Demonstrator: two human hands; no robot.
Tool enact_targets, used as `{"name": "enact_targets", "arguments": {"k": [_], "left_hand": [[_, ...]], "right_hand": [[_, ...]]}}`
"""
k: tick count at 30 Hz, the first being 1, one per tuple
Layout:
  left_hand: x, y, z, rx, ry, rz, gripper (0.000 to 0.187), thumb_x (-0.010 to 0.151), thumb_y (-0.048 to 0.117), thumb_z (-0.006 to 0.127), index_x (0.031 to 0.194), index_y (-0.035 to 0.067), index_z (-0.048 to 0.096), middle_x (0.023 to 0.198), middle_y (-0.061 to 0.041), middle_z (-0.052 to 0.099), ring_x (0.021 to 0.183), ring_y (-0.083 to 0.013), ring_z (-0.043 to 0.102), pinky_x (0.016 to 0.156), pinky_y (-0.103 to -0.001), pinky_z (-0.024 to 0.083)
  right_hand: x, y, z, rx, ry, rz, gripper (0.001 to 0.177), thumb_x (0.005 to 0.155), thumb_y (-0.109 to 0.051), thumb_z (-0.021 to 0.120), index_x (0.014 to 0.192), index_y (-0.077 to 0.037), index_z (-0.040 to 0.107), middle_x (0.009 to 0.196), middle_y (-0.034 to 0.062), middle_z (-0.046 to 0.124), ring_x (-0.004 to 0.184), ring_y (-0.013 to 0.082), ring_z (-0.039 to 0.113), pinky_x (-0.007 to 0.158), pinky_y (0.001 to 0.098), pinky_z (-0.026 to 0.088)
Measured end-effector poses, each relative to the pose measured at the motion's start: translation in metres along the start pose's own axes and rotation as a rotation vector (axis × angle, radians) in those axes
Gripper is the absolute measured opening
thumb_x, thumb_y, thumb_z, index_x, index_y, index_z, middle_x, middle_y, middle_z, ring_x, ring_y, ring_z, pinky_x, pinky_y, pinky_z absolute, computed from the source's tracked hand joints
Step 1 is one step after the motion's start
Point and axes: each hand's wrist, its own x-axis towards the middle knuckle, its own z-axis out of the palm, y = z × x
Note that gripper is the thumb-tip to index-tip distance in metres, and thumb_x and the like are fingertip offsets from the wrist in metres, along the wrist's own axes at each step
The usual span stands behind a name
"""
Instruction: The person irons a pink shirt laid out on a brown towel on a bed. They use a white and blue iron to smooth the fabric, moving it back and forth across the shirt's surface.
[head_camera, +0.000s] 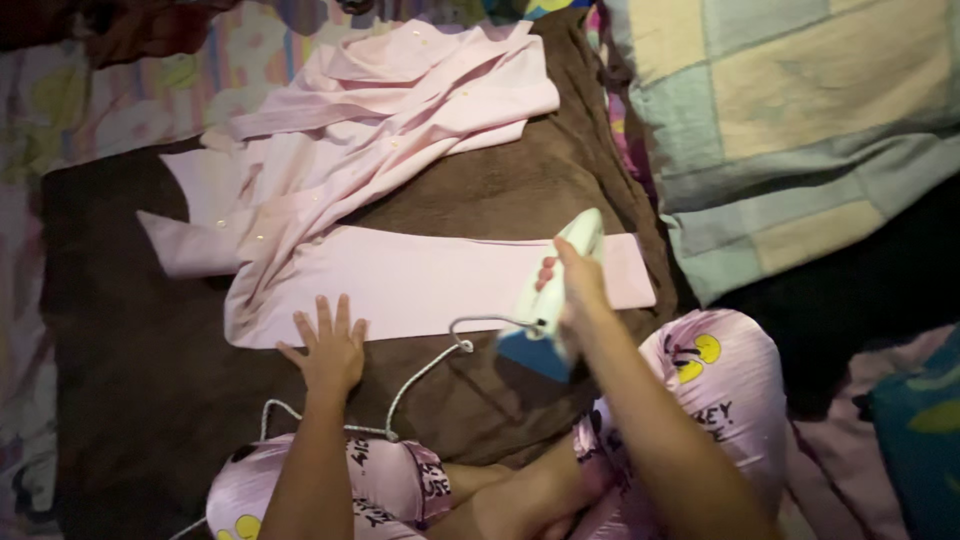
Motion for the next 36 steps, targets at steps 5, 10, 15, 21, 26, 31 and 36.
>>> {"name": "enact_targets", "arguments": {"k": [5, 10, 15, 21, 26, 31, 36], "left_hand": [[0.000, 0.001, -0.002, -0.015, -0.047, -0.033, 0.067, 0.101, 0.062, 0.030, 0.161, 0.037, 0.019, 0.172, -0.001, 0.004, 0.156, -0.0414, -0.003, 0.111, -0.079, -0.006], [0.005, 0.001, -0.007, -0.024, -0.141, -0.056, 0.069, 0.099, 0.064, 0.031, 0.162, 0.039, 0.016, 0.173, 0.000, 0.001, 0.156, -0.0406, -0.004, 0.112, -0.079, -0.005], [0.009, -0.001, -0.007, -0.041, -0.192, -0.059, 0.070, 0.098, 0.066, 0.032, 0.162, 0.041, 0.016, 0.173, 0.001, -0.002, 0.156, -0.0416, -0.005, 0.113, -0.079, 0.000], [0.008, 0.002, -0.017, -0.082, -0.224, -0.092, 0.071, 0.097, 0.067, 0.035, 0.161, 0.044, 0.016, 0.174, 0.003, -0.001, 0.157, -0.0403, -0.006, 0.113, -0.081, 0.001], [-0.003, 0.001, -0.009, -0.093, -0.156, -0.100, 0.069, 0.097, 0.067, 0.033, 0.160, 0.043, 0.018, 0.174, 0.001, 0.001, 0.157, -0.0418, -0.005, 0.111, -0.083, 0.001], [-0.004, -0.004, 0.004, -0.096, -0.106, -0.084, 0.070, 0.098, 0.067, 0.032, 0.161, 0.042, 0.017, 0.173, -0.003, 0.000, 0.155, -0.0444, -0.006, 0.110, -0.082, -0.002], [-0.003, -0.004, 0.004, -0.105, -0.121, -0.116, 0.070, 0.097, 0.068, 0.030, 0.161, 0.042, 0.017, 0.173, -0.003, 0.000, 0.156, -0.0437, -0.007, 0.113, -0.079, -0.004]], "right_hand": [[-0.012, 0.033, 0.007, 0.166, 0.023, -0.093, 0.020, 0.097, -0.020, 0.061, 0.099, -0.006, 0.046, 0.070, 0.0055, 0.054, 0.051, 0.0152, 0.050, 0.046, 0.0326, 0.046], [0.020, 0.007, -0.029, 0.244, 0.091, -0.204, 0.021, 0.101, -0.021, 0.061, 0.097, -0.005, 0.048, 0.071, 0.0053, 0.053, 0.052, 0.0157, 0.048, 0.050, 0.0338, 0.047], [0.045, -0.002, -0.043, 0.379, -0.007, -0.128, 0.024, 0.103, -0.027, 0.059, 0.095, -0.008, 0.046, 0.070, 0.0038, 0.051, 0.053, 0.0159, 0.049, 0.053, 0.0344, 0.048], [-0.027, 0.057, -0.005, 0.287, 0.067, -0.089, 0.021, 0.101, -0.025, 0.057, 0.096, -0.008, 0.047, 0.070, 0.0042, 0.051, 0.053, 0.0162, 0.047, 0.051, 0.0351, 0.044], [-0.032, 0.037, -0.018, 0.292, 0.147, -0.186, 0.027, 0.103, -0.029, 0.058, 0.093, -0.006, 0.047, 0.070, 0.0047, 0.051, 0.053, 0.0164, 0.048, 0.051, 0.0350, 0.046], [-0.011, 0.009, -0.042, 0.385, 0.142, -0.244, 0.030, 0.105, -0.029, 0.058, 0.092, -0.005, 0.046, 0.071, 0.0039, 0.051, 0.056, 0.0158, 0.051, 0.052, 0.0363, 0.051], [-0.035, 0.048, -0.015, 0.331, 0.175, -0.231, 0.027, 0.103, -0.029, 0.057, 0.094, -0.006, 0.045, 0.070, 0.0052, 0.050, 0.053, 0.0175, 0.048, 0.050, 0.0373, 0.048]]}}
